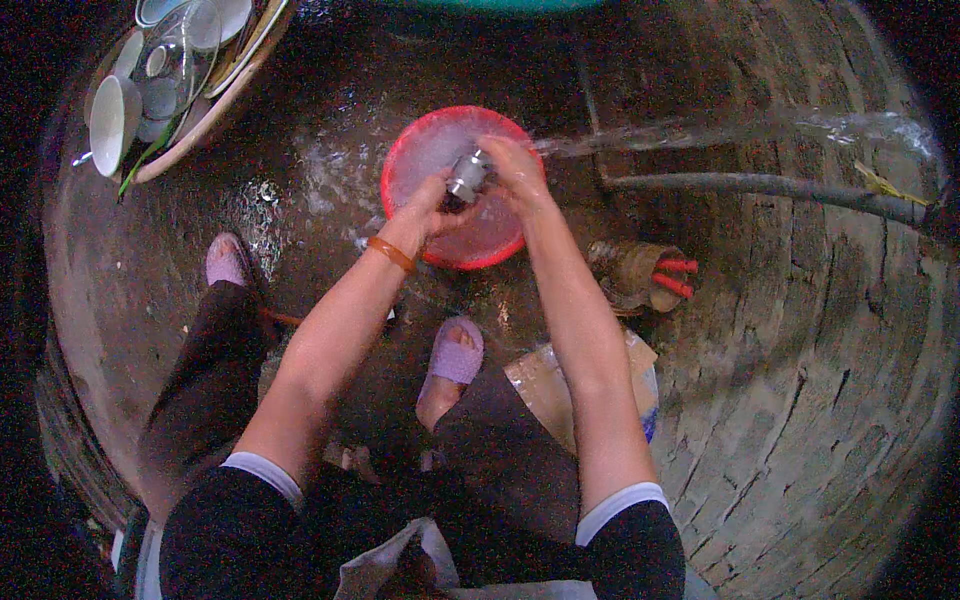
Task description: The person washes a white plastic container, a metal grater, and a wooden brush under running water in a red basin. They scrub each item with their hands and rinse them thoroughly before placing them aside.
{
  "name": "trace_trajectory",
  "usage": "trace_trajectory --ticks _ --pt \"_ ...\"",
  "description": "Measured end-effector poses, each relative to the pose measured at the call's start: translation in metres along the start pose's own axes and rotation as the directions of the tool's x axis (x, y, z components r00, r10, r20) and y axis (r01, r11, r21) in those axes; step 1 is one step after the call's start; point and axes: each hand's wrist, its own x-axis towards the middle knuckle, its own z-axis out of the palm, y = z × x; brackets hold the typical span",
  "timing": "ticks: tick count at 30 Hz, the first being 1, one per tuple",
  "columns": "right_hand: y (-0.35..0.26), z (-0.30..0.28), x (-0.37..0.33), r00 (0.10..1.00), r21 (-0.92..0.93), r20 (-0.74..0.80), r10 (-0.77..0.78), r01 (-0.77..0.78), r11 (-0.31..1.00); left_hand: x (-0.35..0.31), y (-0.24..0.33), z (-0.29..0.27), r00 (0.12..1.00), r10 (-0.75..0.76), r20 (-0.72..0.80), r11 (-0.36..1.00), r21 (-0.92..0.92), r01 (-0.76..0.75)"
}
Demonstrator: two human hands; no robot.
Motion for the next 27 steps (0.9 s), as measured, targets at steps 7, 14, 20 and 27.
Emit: trace_trajectory --ticks 7,14,20,27 --pt "0.007 0.007 0.030 0.997 -0.060 -0.016 -0.082 0.081 0.995 -0.054 -0.009 0.023 0.628 0.705 0.330 -0.125 0.929 -0.348" --pt "-0.016 0.017 0.000 0.970 -0.521 0.100 -0.220 0.239 0.819 -0.050 -0.009 0.046 0.609 0.741 0.282 -0.037 0.923 -0.382" --pt "-0.021 0.015 0.000 0.978 -0.558 0.150 -0.141 0.202 0.805 -0.022 -0.002 0.022 0.819 0.506 0.269 0.585 0.590 -0.556" --pt "0.029 0.019 0.009 0.918 -0.393 0.184 -0.352 0.397 0.830 -0.019 0.000 0.007 0.839 0.452 0.304 0.579 0.615 -0.535"
